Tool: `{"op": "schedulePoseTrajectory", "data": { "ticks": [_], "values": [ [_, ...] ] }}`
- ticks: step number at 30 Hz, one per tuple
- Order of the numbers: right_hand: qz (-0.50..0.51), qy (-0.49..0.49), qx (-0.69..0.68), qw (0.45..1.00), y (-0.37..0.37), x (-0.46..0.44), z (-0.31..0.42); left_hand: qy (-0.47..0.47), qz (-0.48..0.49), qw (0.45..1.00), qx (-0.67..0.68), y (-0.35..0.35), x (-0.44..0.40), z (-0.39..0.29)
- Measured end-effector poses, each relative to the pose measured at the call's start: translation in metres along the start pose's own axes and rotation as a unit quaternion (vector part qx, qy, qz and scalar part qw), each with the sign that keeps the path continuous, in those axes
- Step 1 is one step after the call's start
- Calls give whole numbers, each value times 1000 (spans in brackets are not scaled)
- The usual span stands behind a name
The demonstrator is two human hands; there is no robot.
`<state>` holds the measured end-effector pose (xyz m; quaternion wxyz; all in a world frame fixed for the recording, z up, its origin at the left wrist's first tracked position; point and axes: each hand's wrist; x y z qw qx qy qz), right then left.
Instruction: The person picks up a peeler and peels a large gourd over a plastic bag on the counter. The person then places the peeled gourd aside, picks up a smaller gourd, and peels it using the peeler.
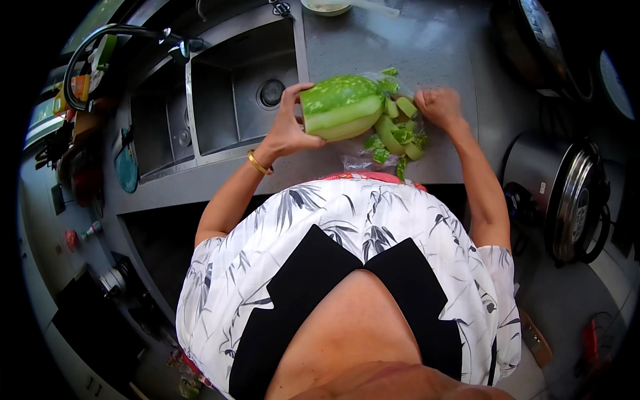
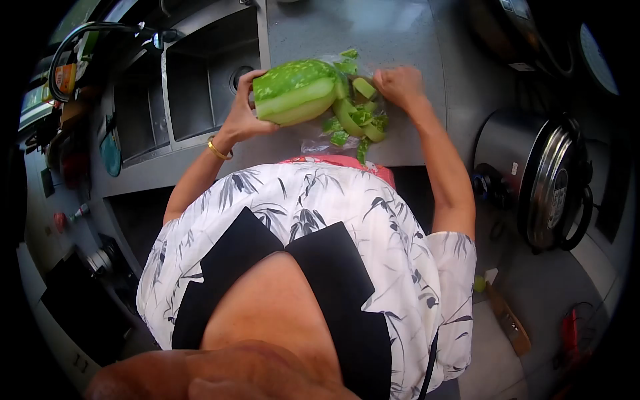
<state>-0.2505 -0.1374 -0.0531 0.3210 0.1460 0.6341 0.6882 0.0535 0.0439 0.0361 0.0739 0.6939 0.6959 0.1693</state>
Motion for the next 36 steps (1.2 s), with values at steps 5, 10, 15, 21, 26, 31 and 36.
{"op": "schedulePoseTrajectory", "data": {
  "ticks": [5, 10, 15, 21, 26, 31, 36],
  "values": [
    [-50, -25, -10, 998, 27, 0, 10, 21, 11, 995, 93, 10, 9, 15],
    [-64, -25, -51, 996, 62, -23, 41, 15, 27, 993, 111, 12, 7, 22],
    [-32, -1, -118, 992, 67, -49, 60, 54, -13, 976, 210, 3, 5, 17],
    [-37, 39, -193, 980, 45, -63, 53, 22, -3, 973, 231, 3, 4, 19],
    [87, -39, -143, 985, 16, -37, 7, 8, -8, 983, 185, 5, 11, 25],
    [3, 8, -44, 999, 23, -31, 18, 25, -3, 978, 207, 7, 15, 19],
    [-35, -47, -84, 995, 50, -26, 28, 33, 5, 974, 224, 6, 19, 15]
  ]
}}
Point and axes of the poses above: each hand's wrist, its own x-axis away from the middle knuckle, its own y-axis out of the back of the hand, z = x × y, and after that the axes turned 2 degrees about z, right-handed
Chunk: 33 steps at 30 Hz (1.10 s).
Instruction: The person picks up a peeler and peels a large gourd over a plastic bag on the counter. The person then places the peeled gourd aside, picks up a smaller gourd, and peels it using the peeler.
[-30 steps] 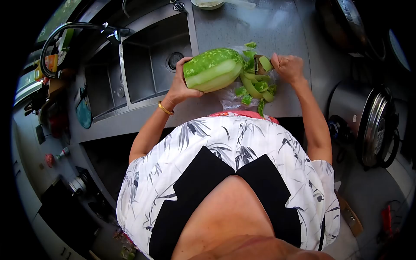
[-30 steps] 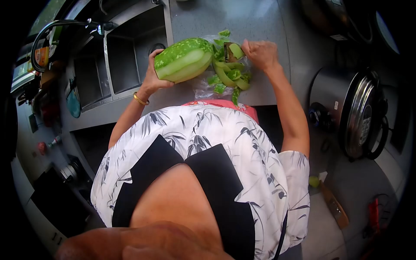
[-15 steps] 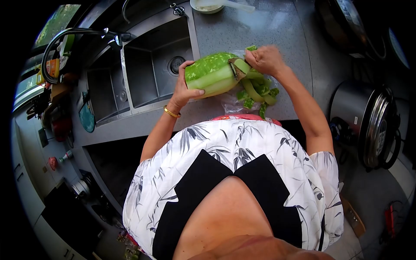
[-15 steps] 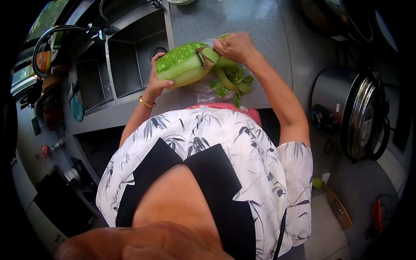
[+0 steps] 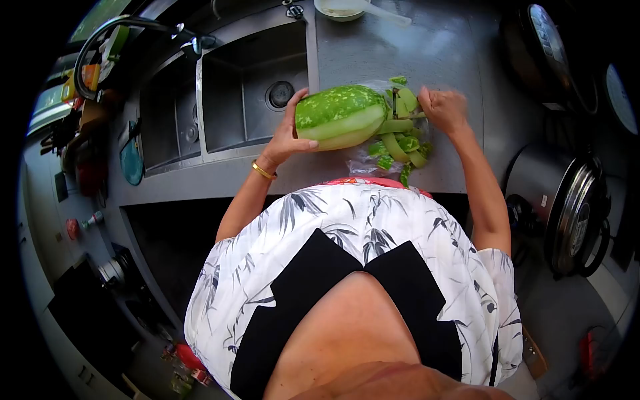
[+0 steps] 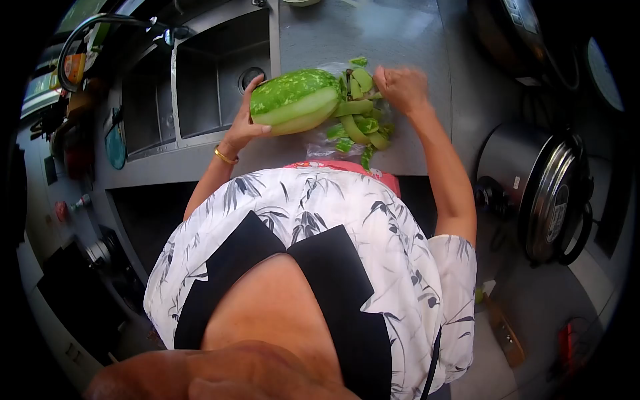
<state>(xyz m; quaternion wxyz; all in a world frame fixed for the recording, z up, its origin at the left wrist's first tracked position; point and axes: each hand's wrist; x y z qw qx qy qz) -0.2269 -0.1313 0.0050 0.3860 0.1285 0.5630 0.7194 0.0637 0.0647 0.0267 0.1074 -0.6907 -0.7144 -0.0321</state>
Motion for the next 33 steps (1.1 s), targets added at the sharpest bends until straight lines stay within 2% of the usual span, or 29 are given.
{"op": "schedulePoseTrajectory", "data": {
  "ticks": [4, 10, 13, 19, 22, 28, 33],
  "values": [
    [13, 8, -1, 1000, -6, 8, 26, 38, -63, 993, 88, -7, 2, 13],
    [3, -13, -15, 1000, -24, 20, 26, 49, -64, 997, 9, -11, 4, 10],
    [44, -63, -14, 997, -27, 29, 23, 11, -97, 995, -22, -25, 6, 12],
    [68, -61, 63, 994, -23, 47, 13, -53, -130, 942, -305, -43, -3, -14],
    [-14, -56, 50, 997, -4, 42, 27, -61, -128, 920, -366, -49, -5, -29],
    [-41, 55, -10, 998, 33, 0, 77, -17, -109, 903, -415, -55, -25, -39],
    [-26, 120, 31, 992, 51, -33, 86, -15, -77, 896, -437, -59, -33, -48]
  ]
}}
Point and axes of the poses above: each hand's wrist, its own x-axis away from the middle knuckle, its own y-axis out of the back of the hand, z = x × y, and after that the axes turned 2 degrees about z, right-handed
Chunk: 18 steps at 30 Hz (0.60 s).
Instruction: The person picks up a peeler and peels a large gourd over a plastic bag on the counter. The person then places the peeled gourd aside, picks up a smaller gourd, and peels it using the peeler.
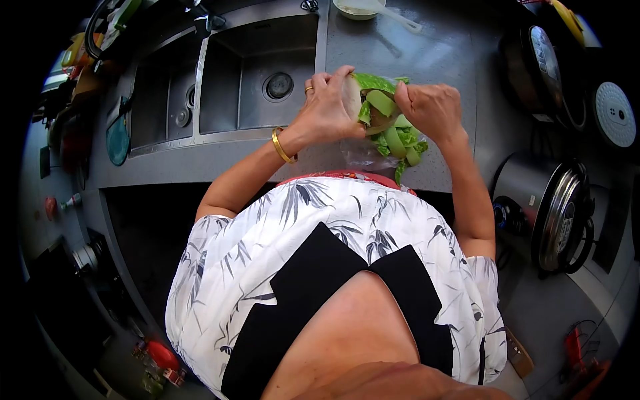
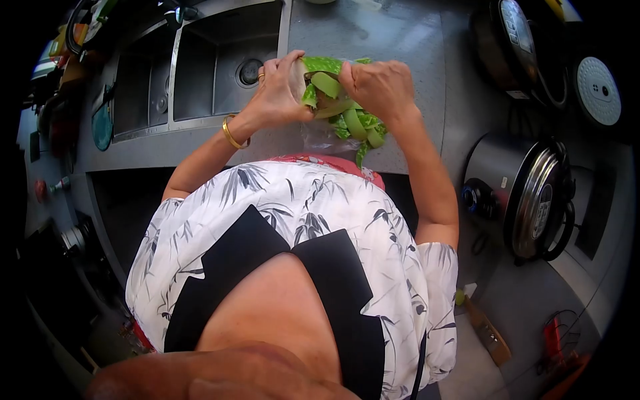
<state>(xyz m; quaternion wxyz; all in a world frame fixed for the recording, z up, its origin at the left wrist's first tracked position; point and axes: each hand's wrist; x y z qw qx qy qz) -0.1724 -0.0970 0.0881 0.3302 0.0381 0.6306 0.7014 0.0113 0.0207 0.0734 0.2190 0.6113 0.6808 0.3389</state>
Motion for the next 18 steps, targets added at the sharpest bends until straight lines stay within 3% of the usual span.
{"op": "schedulePoseTrajectory", "data": {
  "ticks": [10, 13, 16, 18],
  "values": [
    [81, 10, 18, 996, -13, -8, -11, 7, 29, 999, -26, 6, -9, -3],
    [21, 32, -22, 999, -36, 6, -31, 5, 22, 999, -28, 5, -7, -5],
    [111, -47, 76, 990, -59, 50, -96, 12, 35, 999, -14, 8, -3, 11],
    [53, -38, 66, 996, -71, 66, -90, 11, 36, 999, -1, 10, 0, 13]
  ]
}}
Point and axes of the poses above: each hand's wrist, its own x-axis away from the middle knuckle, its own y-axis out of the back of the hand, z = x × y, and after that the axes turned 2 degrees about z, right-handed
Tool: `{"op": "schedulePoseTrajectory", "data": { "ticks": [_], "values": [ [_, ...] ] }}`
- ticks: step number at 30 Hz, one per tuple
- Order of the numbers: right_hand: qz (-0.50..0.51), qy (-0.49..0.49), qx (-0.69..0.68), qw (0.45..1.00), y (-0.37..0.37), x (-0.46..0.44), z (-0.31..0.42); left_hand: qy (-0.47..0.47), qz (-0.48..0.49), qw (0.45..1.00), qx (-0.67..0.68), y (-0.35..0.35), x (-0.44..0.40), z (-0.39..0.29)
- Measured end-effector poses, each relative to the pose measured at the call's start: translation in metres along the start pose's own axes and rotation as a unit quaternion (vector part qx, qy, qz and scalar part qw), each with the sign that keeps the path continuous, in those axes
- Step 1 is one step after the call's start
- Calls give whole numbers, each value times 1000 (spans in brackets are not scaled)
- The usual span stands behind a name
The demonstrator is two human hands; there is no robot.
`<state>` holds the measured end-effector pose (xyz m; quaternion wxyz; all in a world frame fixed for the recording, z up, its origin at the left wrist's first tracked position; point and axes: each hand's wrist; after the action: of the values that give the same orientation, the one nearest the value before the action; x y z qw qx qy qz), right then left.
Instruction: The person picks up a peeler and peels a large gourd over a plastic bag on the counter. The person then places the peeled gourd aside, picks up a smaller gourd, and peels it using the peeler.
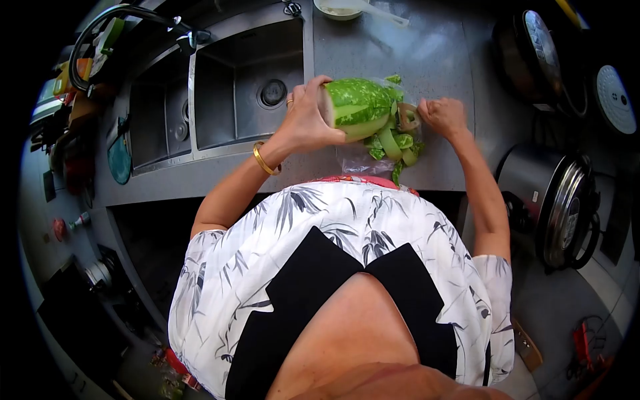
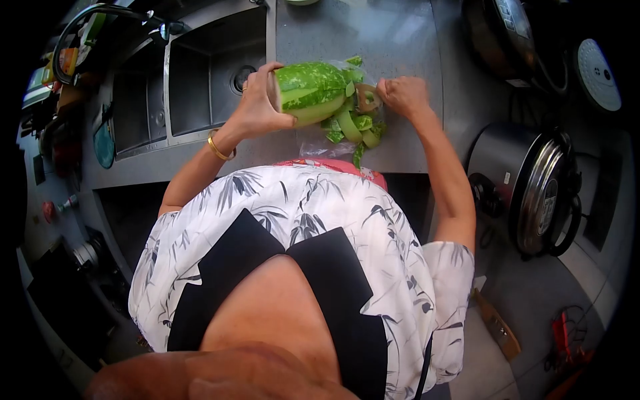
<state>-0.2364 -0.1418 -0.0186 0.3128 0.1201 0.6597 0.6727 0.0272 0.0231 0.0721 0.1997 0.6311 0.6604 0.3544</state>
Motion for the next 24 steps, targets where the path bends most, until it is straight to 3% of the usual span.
{"op": "schedulePoseTrajectory", "data": {
  "ticks": [4, 11, 16, 19, 24],
  "values": [
    [-29, -47, -68, 996, 31, -10, 22, 27, 19, 999, 41, 3, -2, 7],
    [19, 71, -60, 996, 81, -67, 82, 8, 17, 999, 47, -1, -2, 10],
    [46, 116, -78, 989, 81, -85, 98, -18, 18, 998, 56, -3, 1, 19],
    [65, 111, -82, 988, 78, -87, 104, -67, 22, 996, 51, -5, -1, 27],
    [119, 79, -81, 986, 61, -76, 98, -70, 0, 993, 94, -18, -3, 31]
  ]
}}
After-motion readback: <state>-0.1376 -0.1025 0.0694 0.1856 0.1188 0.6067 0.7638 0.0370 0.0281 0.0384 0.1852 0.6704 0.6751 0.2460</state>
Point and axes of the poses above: each hand's wrist, its own x-axis away from the middle knuckle, its own y-axis out of the back of the hand, z = x × y, and after that the axes turned 2 degrees about z, right-handed
